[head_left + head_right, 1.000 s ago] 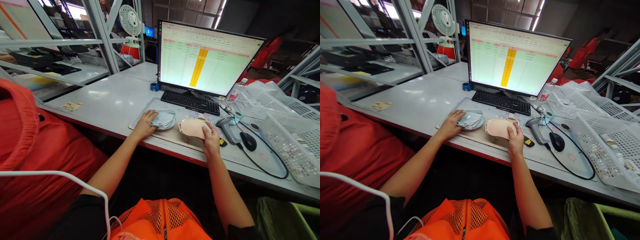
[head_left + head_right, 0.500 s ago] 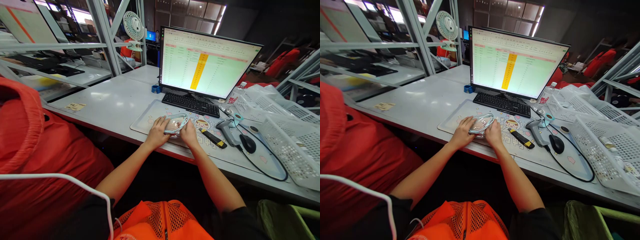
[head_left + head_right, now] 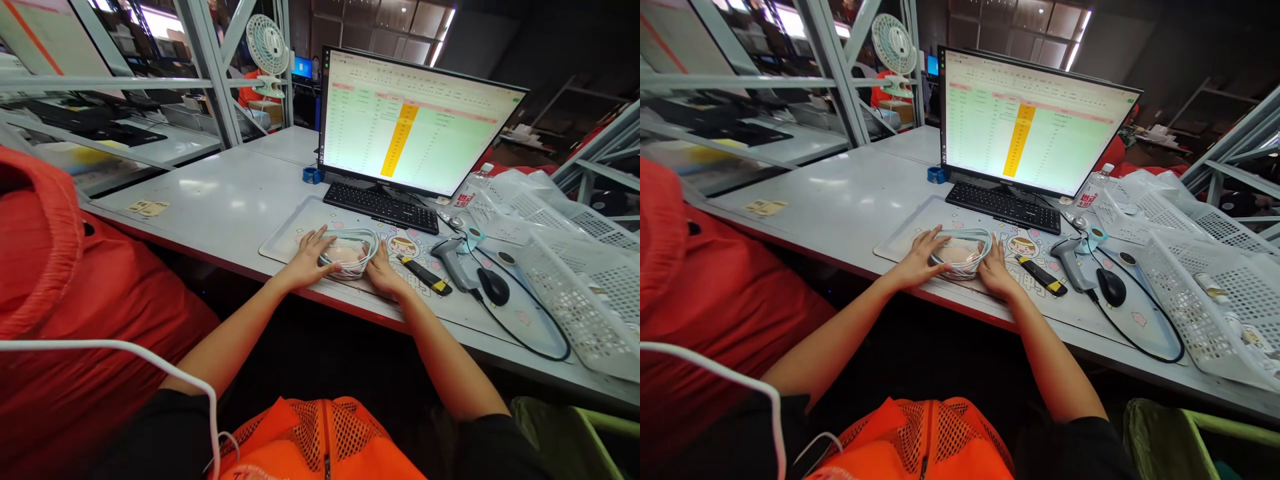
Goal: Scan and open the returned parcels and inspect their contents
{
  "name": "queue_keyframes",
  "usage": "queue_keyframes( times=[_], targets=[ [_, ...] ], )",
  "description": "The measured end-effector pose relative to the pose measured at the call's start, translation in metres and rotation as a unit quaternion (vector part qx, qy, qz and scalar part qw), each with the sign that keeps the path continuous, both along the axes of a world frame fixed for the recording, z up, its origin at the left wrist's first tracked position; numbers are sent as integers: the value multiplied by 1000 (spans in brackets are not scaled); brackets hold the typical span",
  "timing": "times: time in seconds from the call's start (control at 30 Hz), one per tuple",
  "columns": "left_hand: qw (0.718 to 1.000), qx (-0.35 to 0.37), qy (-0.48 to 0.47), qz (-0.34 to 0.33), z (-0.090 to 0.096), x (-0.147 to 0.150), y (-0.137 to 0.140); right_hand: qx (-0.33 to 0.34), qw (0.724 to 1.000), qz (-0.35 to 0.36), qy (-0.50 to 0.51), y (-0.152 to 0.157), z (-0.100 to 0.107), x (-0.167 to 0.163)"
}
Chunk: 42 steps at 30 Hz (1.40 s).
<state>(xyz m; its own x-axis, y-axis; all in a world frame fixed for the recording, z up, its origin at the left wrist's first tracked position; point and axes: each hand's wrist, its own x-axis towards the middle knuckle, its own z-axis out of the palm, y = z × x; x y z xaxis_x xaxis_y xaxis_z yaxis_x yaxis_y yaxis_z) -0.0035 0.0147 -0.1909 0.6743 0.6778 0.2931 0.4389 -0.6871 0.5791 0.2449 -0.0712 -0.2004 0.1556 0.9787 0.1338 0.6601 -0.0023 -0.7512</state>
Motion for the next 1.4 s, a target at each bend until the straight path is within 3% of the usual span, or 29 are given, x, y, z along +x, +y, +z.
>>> queue_keyframes(
  times=[0.1, 0.2, 0.3, 0.4, 0.53, 0.6, 0.67, 0.77, 0.87, 0.93, 1.0, 1.07, 1.13, 1.17, 1.27, 1.4],
  targets=[
    [998, -37, -49, -5, -2, -3, 7, 31, 992, 55, 113, -5, -1, 21],
    [994, -77, -69, 17, -4, -1, 10, 34, 989, 63, 131, -2, -1, 33],
    [993, -92, -78, 10, -5, 4, 11, 17, 999, 28, 0, 8, 1, 29],
    [993, -81, -82, 12, -6, 7, 12, -21, 987, -24, -155, 19, 4, 13],
    [993, -77, -83, 24, -4, 9, 11, -63, 971, -100, -208, 29, 9, -6],
    [993, -80, -85, 32, -2, 8, 10, -58, 976, -86, -191, 27, 14, -5],
    [992, -85, -81, 41, -2, 6, 8, -42, 989, -23, -139, 19, 19, 2],
    [994, -82, -63, 42, -3, 5, 9, -8, 999, 51, -8, -3, 22, 15],
    [996, -66, -45, 40, -5, 5, 13, 5, 991, 74, 111, -25, 21, 28],
    [996, -62, -33, 46, -5, 3, 18, 10, 987, 65, 144, -39, 26, 46],
    [996, -60, -22, 58, -4, -3, 24, 39, 992, -1, 117, -51, 39, 79],
    [995, -54, -18, 77, -4, -10, 35, 61, 989, -134, 18, -62, 57, 126],
    [994, -46, -4, 95, -2, -17, 48, 44, 955, -275, -98, -68, 73, 179],
    [994, -39, 6, 101, -1, -19, 55, 27, 941, -313, -128, -69, 78, 204],
    [993, 31, 4, 113, 11, -15, 64, -28, 931, -331, -149, -64, 77, 255],
    [979, 167, -70, 96, 47, 13, 44, -34, 941, -307, -137, -48, 61, 276]
  ],
)
